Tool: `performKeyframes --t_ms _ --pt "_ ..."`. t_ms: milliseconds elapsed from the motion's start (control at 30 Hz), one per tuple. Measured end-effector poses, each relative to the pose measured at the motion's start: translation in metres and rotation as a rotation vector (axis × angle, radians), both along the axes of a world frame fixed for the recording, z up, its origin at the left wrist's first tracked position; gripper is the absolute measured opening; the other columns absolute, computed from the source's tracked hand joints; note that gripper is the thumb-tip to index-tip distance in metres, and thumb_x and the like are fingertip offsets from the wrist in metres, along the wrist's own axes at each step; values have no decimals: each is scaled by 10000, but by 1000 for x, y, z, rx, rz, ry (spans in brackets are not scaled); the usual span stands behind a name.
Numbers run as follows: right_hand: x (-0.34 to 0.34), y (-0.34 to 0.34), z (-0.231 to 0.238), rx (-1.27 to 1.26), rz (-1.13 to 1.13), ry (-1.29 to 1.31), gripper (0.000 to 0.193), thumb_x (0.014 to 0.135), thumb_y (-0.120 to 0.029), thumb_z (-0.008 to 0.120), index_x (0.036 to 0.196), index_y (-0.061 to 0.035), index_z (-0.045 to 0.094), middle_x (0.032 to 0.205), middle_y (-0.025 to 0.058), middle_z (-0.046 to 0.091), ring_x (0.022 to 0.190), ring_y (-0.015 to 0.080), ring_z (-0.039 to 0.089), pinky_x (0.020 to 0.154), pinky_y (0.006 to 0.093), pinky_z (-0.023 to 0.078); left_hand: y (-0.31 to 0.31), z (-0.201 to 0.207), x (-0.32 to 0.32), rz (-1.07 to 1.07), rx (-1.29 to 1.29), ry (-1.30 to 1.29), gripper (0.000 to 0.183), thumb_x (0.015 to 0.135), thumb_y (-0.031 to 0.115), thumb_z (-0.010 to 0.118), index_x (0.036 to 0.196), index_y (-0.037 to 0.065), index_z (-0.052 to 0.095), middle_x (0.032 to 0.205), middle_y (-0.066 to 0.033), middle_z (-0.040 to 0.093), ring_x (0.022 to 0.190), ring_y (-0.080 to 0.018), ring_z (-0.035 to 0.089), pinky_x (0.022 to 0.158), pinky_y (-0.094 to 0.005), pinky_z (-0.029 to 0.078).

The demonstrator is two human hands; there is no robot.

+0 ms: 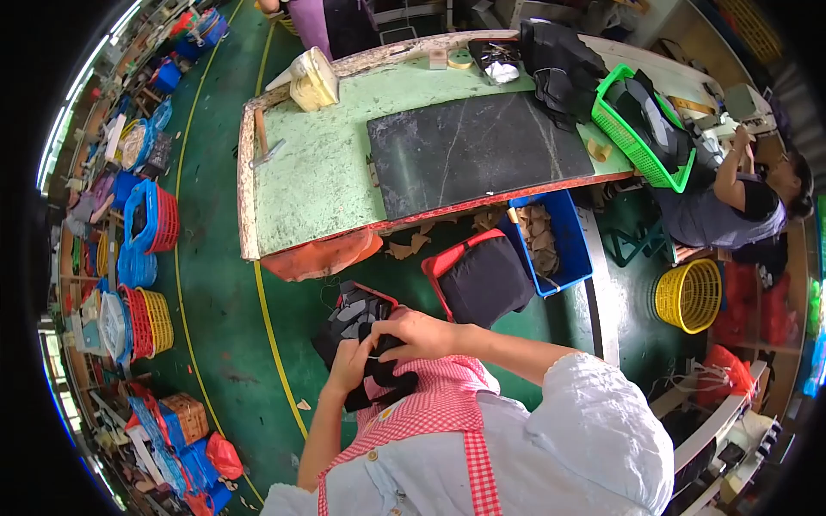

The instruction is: Cutting strips of black material into smaller rectangular pieces using scissors at a manufacturing workbench.

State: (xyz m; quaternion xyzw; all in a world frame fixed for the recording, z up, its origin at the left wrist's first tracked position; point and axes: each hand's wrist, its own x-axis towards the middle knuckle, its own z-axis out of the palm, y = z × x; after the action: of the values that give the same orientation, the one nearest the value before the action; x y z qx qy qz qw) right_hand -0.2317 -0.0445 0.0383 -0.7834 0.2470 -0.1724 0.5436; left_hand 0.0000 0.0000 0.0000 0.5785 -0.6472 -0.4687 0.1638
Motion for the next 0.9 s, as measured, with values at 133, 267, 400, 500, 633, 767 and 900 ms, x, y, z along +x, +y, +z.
performKeyframes --t_ms 133,267,400,500,633,767,900 --pt "-2 -33 26 474 -169 -170 241 920 -181 668 1071 -22 569 967 93 631 922 183 594 821 339 461 -80 35 6 -426 -55 208 395 976 317 468 829 -21 609 703 -248 589 669 -421 607 563 -471 424" --pt "-38 -39 42 755 -234 -340 216 910 -200 656 1014 -24 588 935 28 575 940 128 518 853 292 414 -117 75 -32 -679 -53 334 467 952 369 559 711 -30 587 637 -230 568 585 -400 582 532 -452 418" --pt "-58 -73 62 868 -159 -430 318 831 -269 705 945 7 597 926 20 550 934 129 504 855 277 374 -153 101 -52 -881 26 308 567 895 414 672 595 -52 554 568 -224 540 494 -368 557 491 -416 410" --pt "-79 -117 60 1130 -105 -445 313 859 -248 654 965 43 607 938 53 583 814 109 553 718 245 435 -201 109 -67 -923 43 267 467 910 354 666 711 -64 605 593 -233 555 529 -386 576 509 -413 427" --pt "-121 -214 47 1123 33 -408 259 858 -189 520 876 24 667 819 38 618 701 92 550 675 216 447 -283 97 -107 -894 157 243 413 921 350 647 810 -46 625 614 -226 563 562 -395 586 533 -411 435" --pt "-210 -318 21 1198 -155 -486 267 878 -246 555 866 10 633 756 34 587 649 87 515 629 205 412 -390 95 -170 -738 233 377 400 915 246 666 1242 36 571 943 -151 689 649 -204 663 637 -337 517" --pt "-345 -406 -2 1228 -328 -1001 226 972 -238 494 923 -27 561 785 42 545 744 97 510 675 245 405 -489 111 -208 -600 460 306 504 890 162 686 1359 89 516 1138 -98 680 714 -132 668 763 -291 537"
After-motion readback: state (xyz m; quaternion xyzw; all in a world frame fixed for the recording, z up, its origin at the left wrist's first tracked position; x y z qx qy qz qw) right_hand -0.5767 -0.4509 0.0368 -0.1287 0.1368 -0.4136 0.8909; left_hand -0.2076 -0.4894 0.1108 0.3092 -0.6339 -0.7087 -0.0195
